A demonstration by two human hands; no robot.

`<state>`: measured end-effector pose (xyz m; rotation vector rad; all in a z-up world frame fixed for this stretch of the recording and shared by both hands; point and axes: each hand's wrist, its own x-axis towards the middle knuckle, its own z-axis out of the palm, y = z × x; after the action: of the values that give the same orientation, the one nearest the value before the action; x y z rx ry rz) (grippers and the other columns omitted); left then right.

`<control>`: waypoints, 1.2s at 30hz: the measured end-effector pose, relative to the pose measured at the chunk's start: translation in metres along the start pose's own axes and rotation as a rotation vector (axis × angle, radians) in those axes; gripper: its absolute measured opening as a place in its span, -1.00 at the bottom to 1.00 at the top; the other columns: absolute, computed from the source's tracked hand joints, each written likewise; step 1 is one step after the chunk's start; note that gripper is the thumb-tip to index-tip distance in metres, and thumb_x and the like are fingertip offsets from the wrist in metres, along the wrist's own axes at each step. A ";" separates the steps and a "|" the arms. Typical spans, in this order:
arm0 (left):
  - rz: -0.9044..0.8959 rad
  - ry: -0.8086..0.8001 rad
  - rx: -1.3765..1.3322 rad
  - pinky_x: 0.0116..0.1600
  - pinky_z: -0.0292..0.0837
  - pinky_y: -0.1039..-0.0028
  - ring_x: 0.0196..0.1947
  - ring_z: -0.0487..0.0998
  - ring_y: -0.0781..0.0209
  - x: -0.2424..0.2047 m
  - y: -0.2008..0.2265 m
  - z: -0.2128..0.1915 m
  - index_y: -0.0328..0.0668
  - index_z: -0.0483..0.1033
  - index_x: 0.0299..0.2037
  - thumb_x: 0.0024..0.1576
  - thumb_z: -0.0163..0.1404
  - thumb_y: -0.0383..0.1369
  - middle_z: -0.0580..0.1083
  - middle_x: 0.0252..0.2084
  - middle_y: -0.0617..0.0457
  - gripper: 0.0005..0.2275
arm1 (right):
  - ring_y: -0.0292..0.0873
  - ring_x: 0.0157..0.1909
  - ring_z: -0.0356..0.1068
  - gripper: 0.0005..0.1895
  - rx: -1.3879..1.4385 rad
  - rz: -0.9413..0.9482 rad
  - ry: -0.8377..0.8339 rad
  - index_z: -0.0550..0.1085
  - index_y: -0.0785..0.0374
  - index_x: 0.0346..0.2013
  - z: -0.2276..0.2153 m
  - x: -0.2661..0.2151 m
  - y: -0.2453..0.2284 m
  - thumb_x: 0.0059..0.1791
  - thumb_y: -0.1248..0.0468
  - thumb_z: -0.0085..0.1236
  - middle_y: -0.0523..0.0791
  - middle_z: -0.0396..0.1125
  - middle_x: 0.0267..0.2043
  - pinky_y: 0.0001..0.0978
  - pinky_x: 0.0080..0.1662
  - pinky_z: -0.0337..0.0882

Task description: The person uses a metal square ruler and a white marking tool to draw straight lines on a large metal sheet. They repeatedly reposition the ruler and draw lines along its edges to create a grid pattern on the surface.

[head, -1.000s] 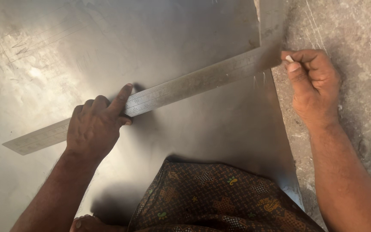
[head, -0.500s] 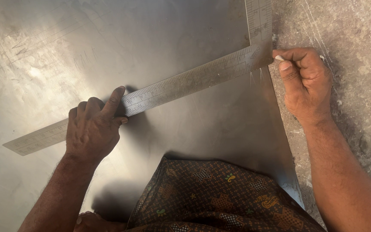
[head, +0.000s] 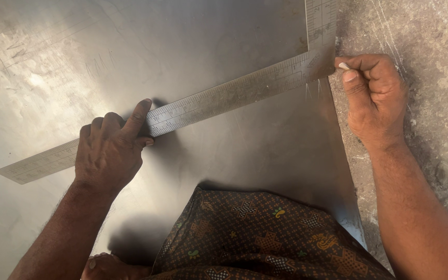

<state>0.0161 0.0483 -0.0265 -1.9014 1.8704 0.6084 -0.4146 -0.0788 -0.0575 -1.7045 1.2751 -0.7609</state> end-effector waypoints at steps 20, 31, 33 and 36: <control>0.002 -0.019 -0.026 -0.11 0.43 0.17 -0.35 0.45 0.18 0.001 0.001 -0.006 0.25 0.16 0.47 0.16 0.07 -0.08 0.40 -0.36 0.01 -0.37 | -0.33 -0.36 0.44 -0.89 -0.555 -0.152 -0.005 0.58 0.38 -0.07 0.039 -0.030 -0.050 0.11 0.45 0.29 -0.08 0.44 -0.27 -0.58 -0.41 0.44; 0.007 0.007 -0.038 -0.10 0.43 0.15 -0.32 0.46 0.16 0.000 0.004 -0.009 0.25 0.19 0.44 0.15 0.06 -0.07 0.41 -0.32 -0.02 -0.40 | -0.34 -0.43 0.40 -0.92 -0.557 -0.137 -0.011 0.56 0.38 -0.11 0.050 -0.023 -0.056 0.10 0.46 0.28 -0.08 0.42 -0.32 -0.58 -0.46 0.39; 0.005 0.008 -0.046 -0.11 0.42 0.15 -0.32 0.46 0.16 0.000 0.004 -0.009 0.25 0.20 0.43 0.15 0.06 -0.08 0.40 -0.33 -0.02 -0.40 | -0.35 -0.45 0.38 -0.93 -0.562 -0.144 -0.013 0.56 0.38 -0.12 0.052 -0.020 -0.055 0.10 0.46 0.28 -0.10 0.41 -0.34 -0.58 -0.48 0.37; 0.005 0.007 -0.051 -0.12 0.42 0.16 -0.33 0.45 0.17 0.000 0.003 -0.009 0.24 0.20 0.44 0.16 0.05 -0.07 0.40 -0.34 -0.01 -0.40 | -0.36 -0.46 0.36 -0.94 -0.562 -0.166 -0.022 0.56 0.37 -0.15 0.057 -0.019 -0.053 0.10 0.46 0.28 -0.11 0.39 -0.36 -0.59 -0.48 0.35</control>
<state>0.0133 0.0430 -0.0189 -1.9330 1.8817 0.6578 -0.3482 -0.0394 -0.0354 -2.2818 1.4325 -0.4970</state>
